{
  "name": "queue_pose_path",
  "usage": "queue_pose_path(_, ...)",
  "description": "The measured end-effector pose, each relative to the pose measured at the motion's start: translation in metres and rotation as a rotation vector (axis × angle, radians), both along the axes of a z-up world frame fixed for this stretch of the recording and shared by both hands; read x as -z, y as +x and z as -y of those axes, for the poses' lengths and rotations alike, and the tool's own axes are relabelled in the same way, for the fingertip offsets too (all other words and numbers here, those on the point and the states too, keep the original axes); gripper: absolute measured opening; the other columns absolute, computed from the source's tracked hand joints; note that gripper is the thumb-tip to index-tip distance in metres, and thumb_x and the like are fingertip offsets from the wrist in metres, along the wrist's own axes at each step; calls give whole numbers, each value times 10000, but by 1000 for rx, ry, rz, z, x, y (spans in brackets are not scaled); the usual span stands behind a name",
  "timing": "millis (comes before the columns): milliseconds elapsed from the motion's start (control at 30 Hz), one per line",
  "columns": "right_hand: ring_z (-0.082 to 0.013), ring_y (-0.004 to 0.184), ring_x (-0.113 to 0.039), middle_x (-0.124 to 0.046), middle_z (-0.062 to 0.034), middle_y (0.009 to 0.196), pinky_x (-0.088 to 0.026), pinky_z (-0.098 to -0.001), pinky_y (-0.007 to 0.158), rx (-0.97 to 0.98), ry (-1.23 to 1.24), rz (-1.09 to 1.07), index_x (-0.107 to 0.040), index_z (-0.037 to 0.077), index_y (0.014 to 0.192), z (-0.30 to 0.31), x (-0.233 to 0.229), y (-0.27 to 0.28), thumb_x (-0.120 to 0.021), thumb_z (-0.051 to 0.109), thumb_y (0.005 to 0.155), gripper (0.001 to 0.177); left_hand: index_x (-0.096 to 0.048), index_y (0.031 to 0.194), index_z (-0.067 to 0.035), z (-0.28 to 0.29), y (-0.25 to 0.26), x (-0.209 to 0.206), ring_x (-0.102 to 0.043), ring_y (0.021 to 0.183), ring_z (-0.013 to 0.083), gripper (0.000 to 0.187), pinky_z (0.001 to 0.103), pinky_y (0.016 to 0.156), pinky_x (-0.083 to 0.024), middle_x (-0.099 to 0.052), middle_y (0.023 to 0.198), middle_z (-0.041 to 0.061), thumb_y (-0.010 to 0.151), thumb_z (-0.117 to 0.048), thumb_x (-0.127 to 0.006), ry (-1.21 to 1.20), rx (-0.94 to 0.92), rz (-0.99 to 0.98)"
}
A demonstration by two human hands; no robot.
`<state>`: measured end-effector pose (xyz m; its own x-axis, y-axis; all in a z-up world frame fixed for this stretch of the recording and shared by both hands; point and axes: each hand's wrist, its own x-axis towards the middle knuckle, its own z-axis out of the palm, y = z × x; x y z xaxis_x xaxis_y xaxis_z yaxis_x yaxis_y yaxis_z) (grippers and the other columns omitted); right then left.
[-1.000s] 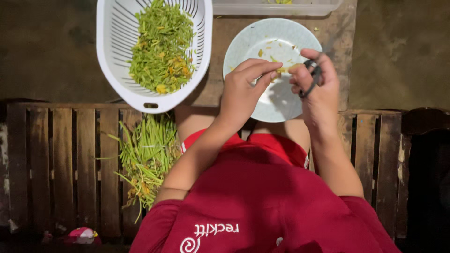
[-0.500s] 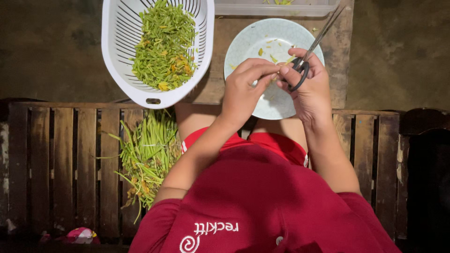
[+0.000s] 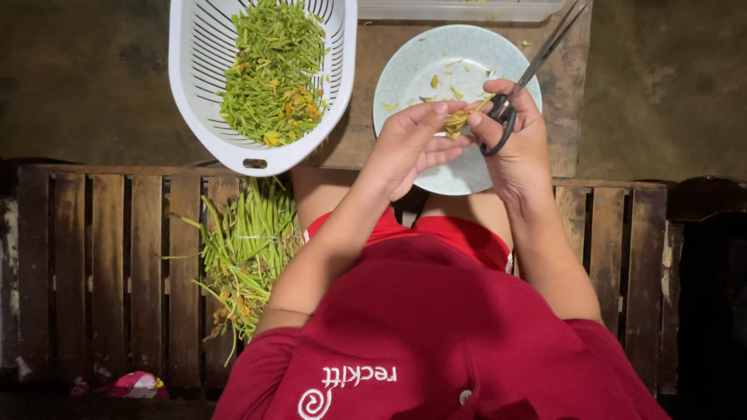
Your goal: The person uses scissors to cut green vegetable stems and yellow flower parts over a plate, then transfers the cut pieces into a white colander. The process is repeated with multiple stems, and the cut pieces accumulate in the colander.
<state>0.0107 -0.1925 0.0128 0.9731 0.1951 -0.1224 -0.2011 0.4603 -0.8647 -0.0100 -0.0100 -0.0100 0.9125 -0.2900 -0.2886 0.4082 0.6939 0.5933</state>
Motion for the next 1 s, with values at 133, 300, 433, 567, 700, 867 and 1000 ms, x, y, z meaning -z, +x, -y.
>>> queue_pose_path(133, -98, 948, -678, -720, -47, 1074, -530, -213, 840, 0, -113, 78, -572, 35, 1348, 3, -2, -2, -805, -16, 938, 474, -670, 1311, -2, -2, -2, -1, -723, 950, 149, 366, 292, 844, -589, -743, 1079, 91, 996, -184, -708, 99, 19, 76)
queue_pose_path(300, -54, 846, -594, -682, -11, 1032, -440, -191, 712, 28, -172, 96, -560, 23, 1375, -2, -5, -6, -825, 36, 946, 505, -724, 1217, 42, 8, 0, 10, -672, 890, 100, 296, 248, 814, -560, -742, 1075, 72, 977, -127, -766, 321, -177, 353)
queue_pose_path(433, -36, 716, -513, -713, -12, 957, -413, -182, 632, -52, -213, -39, -542, 21, 1451, 5, -10, -20, -718, 334, 973, 597, -731, 1211, 26, -2, 2, 13, -670, 882, 69, 288, 222, 795, -555, -764, 1057, 55, 982, -148, -740, 505, -258, 351)
queue_pose_path(567, -33, 686, -446, -644, 38, 894, -341, -172, 602, -254, -376, -104, -569, 16, 1499, 23, -12, -44, -682, 504, 953, 741, -748, 1202, 7, -9, -2, 5, -656, 830, 69, 271, 227, 756, -549, -771, 1021, 58, 978, -145, -742, 668, -279, 316)
queue_pose_path(700, -35, 723, -475, -560, 68, 808, -365, -181, 636, -310, -535, -27, -578, 32, 1497, 29, -4, -50, -701, 528, 936, 758, -758, 1178, -28, -7, -6, -4, -693, 848, 72, 232, 235, 772, -575, -793, 1031, 58, 985, -154, -728, 838, -305, 361)
queue_pose_path(867, -58, 646, -478, -539, 47, 733, -374, -197, 571, -308, -558, -118, -583, 44, 1475, 25, -3, -52, -720, 508, 904, 749, -754, 1165, -28, 2, -8, -10, -735, 906, 109, 233, 255, 803, -591, -783, 1082, 83, 964, -145, -736, 896, -342, 440)
queue_pose_path(1000, -67, 600, -495, -560, 34, 709, -358, -200, 519, -268, -554, -164, -580, 48, 1455, 23, -5, -56, -725, 480, 884, 731, -693, 1144, -24, 1, -8, -6, -736, 887, 103, 235, 259, 801, -595, -785, 985, 66, 956, -155, -744, 839, -335, 340)
